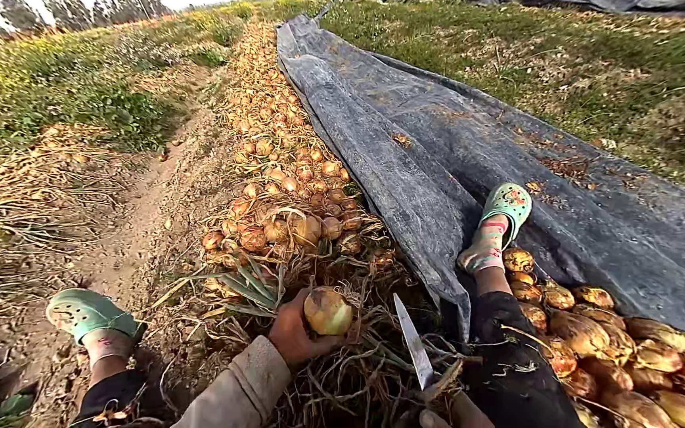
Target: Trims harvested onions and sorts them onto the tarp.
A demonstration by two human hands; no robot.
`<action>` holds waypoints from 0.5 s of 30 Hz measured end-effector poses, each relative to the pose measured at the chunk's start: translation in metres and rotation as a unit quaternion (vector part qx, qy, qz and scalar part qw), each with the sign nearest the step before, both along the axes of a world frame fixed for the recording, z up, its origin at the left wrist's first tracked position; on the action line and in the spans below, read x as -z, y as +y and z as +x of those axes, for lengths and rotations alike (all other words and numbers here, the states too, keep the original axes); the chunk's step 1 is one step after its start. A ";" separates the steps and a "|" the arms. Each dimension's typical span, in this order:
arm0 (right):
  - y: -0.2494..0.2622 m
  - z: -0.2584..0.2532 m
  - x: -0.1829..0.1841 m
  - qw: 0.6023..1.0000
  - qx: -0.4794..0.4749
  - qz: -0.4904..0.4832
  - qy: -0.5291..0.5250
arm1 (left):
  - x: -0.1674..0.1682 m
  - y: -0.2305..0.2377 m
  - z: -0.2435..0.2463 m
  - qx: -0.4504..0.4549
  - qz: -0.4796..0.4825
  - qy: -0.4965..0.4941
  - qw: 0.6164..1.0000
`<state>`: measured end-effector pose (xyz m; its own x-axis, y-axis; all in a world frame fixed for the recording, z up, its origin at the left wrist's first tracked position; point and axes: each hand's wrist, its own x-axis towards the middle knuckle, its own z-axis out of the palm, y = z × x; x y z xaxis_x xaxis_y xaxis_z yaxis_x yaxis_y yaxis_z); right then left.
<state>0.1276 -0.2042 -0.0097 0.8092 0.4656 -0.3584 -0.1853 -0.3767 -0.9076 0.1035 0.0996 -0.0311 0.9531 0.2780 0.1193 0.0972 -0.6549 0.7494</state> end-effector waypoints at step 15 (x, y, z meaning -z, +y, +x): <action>-0.014 -0.018 0.043 0.947 -0.010 0.296 -0.125 | -0.027 -0.058 -0.035 0.349 -0.369 0.302 0.807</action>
<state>0.1093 -0.2181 -0.0523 0.8233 0.5409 0.1720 0.0653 0.2107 -0.9754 0.0681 0.0414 -0.0044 0.7305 -0.5693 -0.3772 0.3911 -0.1040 0.9145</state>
